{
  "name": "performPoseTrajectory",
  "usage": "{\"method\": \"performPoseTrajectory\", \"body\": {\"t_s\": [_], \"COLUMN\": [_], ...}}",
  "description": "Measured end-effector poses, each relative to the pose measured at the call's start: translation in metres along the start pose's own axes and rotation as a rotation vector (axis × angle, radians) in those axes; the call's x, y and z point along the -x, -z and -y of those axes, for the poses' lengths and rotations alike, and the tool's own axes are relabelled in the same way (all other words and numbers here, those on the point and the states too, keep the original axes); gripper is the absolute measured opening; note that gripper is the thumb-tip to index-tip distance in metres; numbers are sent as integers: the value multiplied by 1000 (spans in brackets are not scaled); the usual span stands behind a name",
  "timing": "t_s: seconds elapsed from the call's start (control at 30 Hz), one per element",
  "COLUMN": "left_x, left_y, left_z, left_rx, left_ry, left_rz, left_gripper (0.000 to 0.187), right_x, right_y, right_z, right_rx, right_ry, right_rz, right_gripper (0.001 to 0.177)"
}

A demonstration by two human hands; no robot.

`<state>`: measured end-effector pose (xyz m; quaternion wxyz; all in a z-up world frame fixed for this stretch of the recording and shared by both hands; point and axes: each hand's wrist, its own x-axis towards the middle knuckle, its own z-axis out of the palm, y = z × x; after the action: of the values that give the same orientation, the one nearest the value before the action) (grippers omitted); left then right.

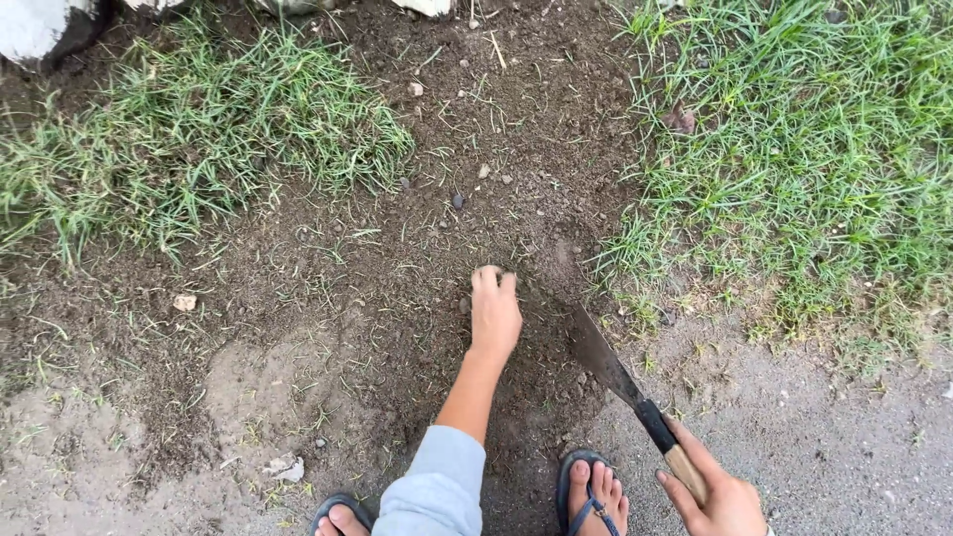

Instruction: Using a hand trowel to scrape soil and pulling weeds to create a clean edge between a lawn and a path.

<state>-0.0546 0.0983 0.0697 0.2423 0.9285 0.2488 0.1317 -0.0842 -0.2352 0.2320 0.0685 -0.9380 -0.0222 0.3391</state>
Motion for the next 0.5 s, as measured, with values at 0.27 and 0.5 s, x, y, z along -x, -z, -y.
{"method": "performPoseTrajectory", "body": {"t_s": [0.27,0.5], "left_x": [28,-18], "left_y": [46,70], "left_z": [-48,30], "left_rx": [248,38], "left_ry": [226,202], "left_rz": [509,345], "left_gripper": [10,20], "right_x": [11,6], "right_y": [9,-3], "right_z": [21,12], "right_rx": [20,73], "right_ry": [-55,19], "right_rz": [-13,-185], "right_gripper": [76,69]}}
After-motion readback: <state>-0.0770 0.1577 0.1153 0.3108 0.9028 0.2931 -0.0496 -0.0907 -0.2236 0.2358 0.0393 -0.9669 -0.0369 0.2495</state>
